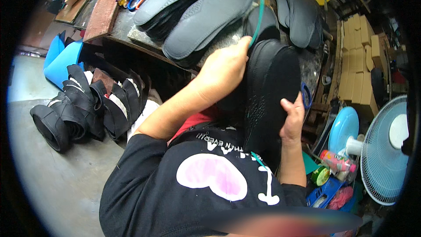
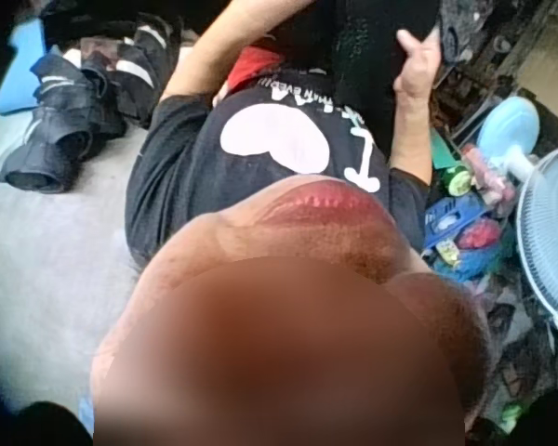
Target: The person picks up black shoe insoles from a table, aligns them, and stacks them into a pile. They use scissors to trim the edges of the stack and then place the finished stack on the table.
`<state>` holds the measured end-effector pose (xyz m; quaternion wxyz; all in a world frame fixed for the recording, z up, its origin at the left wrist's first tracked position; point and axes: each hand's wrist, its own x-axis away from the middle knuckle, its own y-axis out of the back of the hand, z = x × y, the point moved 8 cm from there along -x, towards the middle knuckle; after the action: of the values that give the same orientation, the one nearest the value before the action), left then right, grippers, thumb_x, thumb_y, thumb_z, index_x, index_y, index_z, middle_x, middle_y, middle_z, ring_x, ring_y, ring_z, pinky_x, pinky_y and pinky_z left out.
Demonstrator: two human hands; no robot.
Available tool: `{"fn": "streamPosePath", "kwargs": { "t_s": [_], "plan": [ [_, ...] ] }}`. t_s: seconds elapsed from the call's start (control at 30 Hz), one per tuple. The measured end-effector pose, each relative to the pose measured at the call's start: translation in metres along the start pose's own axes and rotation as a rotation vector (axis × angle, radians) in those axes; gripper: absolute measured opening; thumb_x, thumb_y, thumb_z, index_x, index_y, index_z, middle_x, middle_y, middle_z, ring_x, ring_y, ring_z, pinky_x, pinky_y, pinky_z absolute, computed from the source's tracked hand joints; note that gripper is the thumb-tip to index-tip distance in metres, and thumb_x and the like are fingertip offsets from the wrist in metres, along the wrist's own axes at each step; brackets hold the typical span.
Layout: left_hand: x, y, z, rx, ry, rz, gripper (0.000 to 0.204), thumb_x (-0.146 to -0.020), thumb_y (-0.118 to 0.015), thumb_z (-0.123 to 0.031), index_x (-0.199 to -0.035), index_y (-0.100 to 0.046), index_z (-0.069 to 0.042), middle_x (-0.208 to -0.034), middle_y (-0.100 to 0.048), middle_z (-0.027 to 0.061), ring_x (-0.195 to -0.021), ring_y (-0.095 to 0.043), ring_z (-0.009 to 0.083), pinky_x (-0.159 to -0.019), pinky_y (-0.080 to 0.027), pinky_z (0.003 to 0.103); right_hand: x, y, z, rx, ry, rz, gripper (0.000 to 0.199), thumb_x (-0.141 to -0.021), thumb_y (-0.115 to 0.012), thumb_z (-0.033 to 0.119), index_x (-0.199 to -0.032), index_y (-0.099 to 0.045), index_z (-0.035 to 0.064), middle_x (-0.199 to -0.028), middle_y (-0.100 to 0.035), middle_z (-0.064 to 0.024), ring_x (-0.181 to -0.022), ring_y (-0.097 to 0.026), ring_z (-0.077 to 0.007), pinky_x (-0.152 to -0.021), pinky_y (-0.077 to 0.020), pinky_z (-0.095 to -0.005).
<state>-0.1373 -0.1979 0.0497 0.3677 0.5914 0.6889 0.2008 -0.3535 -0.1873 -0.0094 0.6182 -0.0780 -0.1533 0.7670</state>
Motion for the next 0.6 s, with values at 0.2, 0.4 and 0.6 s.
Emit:
{"fn": "streamPosePath", "kwargs": {
  "t_s": [0.2,0.4,0.6],
  "plan": [
    [0.017,0.050,-0.027,-0.040,-0.114,-0.177,0.041,-0.089,-0.059,-0.002,-0.129,-0.050,0.001,-0.106,-0.065,0.0253,-0.094,-0.065,0.0397,-0.079,-0.054,0.043,-0.017,-0.022,-0.007,-0.046,-0.123,0.063,0.055,-0.085,-0.056,0.001,-0.138,-0.042,-0.0011,-0.130,-0.057,-0.0159,-0.117,-0.059,-0.0243,-0.102,-0.0453,-0.0362],
    [0.043,0.104,-0.008,0.083,-0.041,-0.374,0.036,-0.089,-0.063,-0.006,-0.123,-0.054,0.003,-0.097,-0.066,0.0256,-0.087,-0.067,0.0404,-0.074,-0.054,0.041,-0.034,-0.035,-0.003,-0.037,-0.051,0.072,0.054,-0.086,-0.054,-0.001,-0.139,-0.043,-0.0009,-0.130,-0.058,-0.0146,-0.116,-0.059,-0.0231,-0.102,-0.0451,-0.0354],
    [0.084,0.137,0.037,0.275,0.119,-0.510,0.030,-0.090,-0.067,-0.007,-0.114,-0.058,0.007,-0.089,-0.072,0.0182,-0.077,-0.072,0.0207,-0.068,-0.054,0.030,-0.019,0.000,0.008,0.079,-0.035,-0.069,0.050,-0.088,-0.054,-0.002,-0.137,-0.045,0.0001,-0.127,-0.060,-0.0115,-0.113,-0.060,-0.0201,-0.101,-0.0451,-0.0320]
  ]
}}
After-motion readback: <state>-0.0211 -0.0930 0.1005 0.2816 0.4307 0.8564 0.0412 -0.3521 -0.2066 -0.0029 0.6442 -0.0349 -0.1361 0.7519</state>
